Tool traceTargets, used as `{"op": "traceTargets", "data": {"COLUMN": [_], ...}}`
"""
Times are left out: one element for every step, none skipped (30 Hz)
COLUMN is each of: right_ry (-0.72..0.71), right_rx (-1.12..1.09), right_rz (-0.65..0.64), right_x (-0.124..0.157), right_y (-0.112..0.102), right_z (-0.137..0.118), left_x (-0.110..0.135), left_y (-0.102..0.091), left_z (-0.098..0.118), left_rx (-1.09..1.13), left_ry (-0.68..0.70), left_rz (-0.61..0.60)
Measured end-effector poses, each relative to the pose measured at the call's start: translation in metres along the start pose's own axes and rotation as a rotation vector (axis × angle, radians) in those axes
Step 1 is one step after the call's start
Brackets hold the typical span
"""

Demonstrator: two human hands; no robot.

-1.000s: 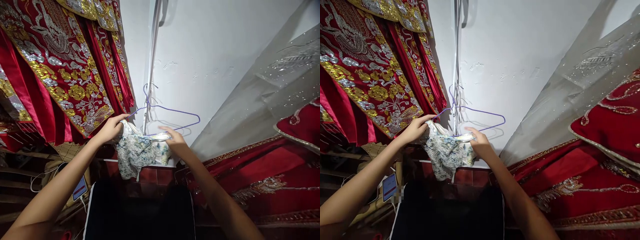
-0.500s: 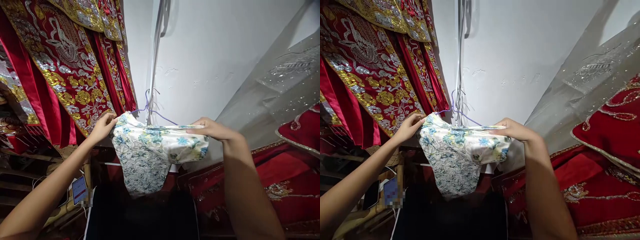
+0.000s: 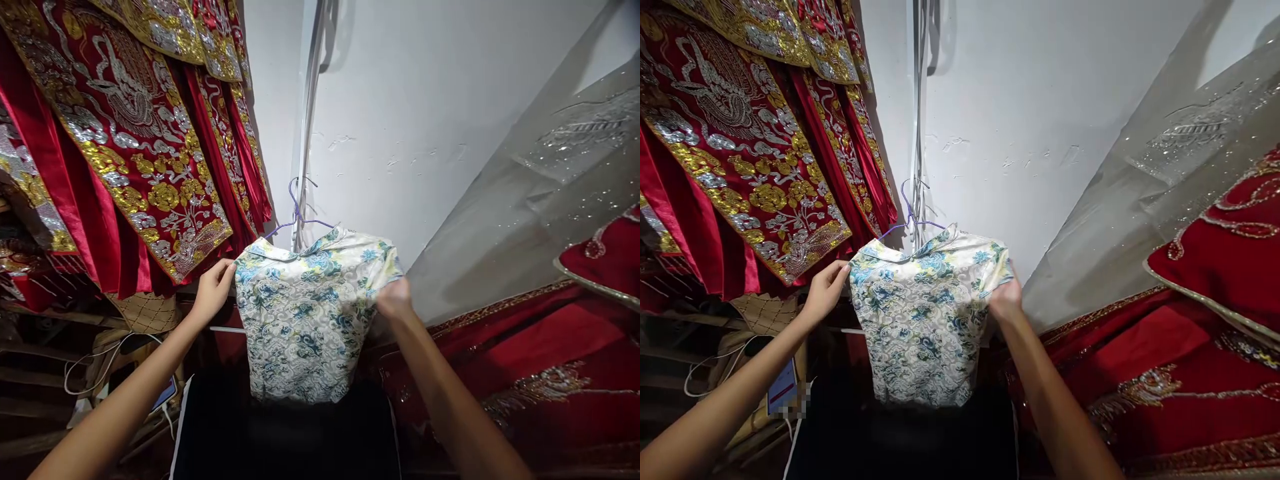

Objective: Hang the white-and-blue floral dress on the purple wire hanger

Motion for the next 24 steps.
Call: {"op": "traceTargets", "data": {"right_ry": [0.001,0.008,0.017,0.011,-0.011,-0.046,-0.087,-0.128,-0.155,-0.159,-0.138,-0.098,-0.044,0.025,0.108,0.202,0.293,0.366,0.408,0.418,0.394,0.342,0.275,0.202], "right_rx": [-0.022,-0.033,-0.029,-0.011,0.017,0.039,0.051,0.054,0.054,0.058,0.07,0.091,0.117,0.136,0.141,0.128,0.106,0.094,0.108,0.157,0.235,0.319,0.393,0.443], "right_rz": [0.047,0.09,0.121,0.141,0.145,0.139,0.127,0.116,0.096,0.055,-0.017,-0.122,-0.273,-0.471,-0.698,-0.924,-1.113,-1.232,-1.259,-1.196,-1.065,-0.896,-0.719,-0.564], "right_x": [-0.001,-0.002,-0.004,-0.007,-0.011,-0.015,-0.018,-0.019,-0.019,-0.016,-0.011,-0.003,0.009,0.026,0.049,0.075,0.099,0.115,0.121,0.115,0.1,0.082,0.064,0.049], "right_y": [-0.009,-0.016,-0.02,-0.019,-0.014,-0.004,0.008,0.021,0.035,0.051,0.067,0.084,0.101,0.119,0.135,0.145,0.149,0.147,0.141,0.134,0.124,0.113,0.1,0.089], "right_z": [-0.003,-0.008,-0.015,-0.025,-0.038,-0.051,-0.064,-0.076,-0.085,-0.091,-0.092,-0.091,-0.087,-0.08,-0.072,-0.063,-0.054,-0.045,-0.034,-0.019,-0.003,0.011,0.021,0.028], "left_x": [0.002,0.001,-0.002,-0.007,-0.015,-0.024,-0.033,-0.043,-0.053,-0.061,-0.068,-0.073,-0.075,-0.074,-0.072,-0.067,-0.06,-0.053,-0.045,-0.037,-0.03,-0.023,-0.016,-0.01], "left_y": [-0.004,-0.008,-0.011,-0.012,-0.013,-0.012,-0.011,-0.01,-0.008,-0.008,-0.008,-0.008,-0.008,-0.005,0.001,0.008,0.017,0.026,0.035,0.044,0.053,0.061,0.067,0.072], "left_z": [0.0,0.002,0.008,0.016,0.028,0.042,0.057,0.071,0.082,0.088,0.091,0.09,0.086,0.08,0.072,0.064,0.056,0.05,0.048,0.052,0.062,0.077,0.096,0.117], "left_rx": [-0.016,-0.021,-0.02,-0.015,-0.008,-0.002,0.003,0.006,0.002,-0.011,-0.034,-0.064,-0.095,-0.12,-0.129,-0.121,-0.096,-0.053,0.003,0.068,0.135,0.197,0.252,0.301], "left_ry": [-0.008,-0.013,-0.009,0.006,0.035,0.075,0.118,0.155,0.178,0.183,0.177,0.166,0.156,0.151,0.148,0.141,0.13,0.117,0.113,0.126,0.159,0.206,0.257,0.304], "left_rz": [0.026,0.052,0.072,0.083,0.085,0.08,0.069,0.059,0.05,0.051,0.058,0.065,0.065,0.047,0.012,-0.035,-0.086,-0.132,-0.17,-0.206,-0.246,-0.293,-0.343,-0.396]}}
Point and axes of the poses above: each hand's wrist, its own x-axis away from the middle knuckle, its own y-axis out of the palm, z = x × y, the point moved 10 cm from there along -x, towards the middle knuckle, and after that the axes turned 8 degrees about -x, right-handed, at the moved point
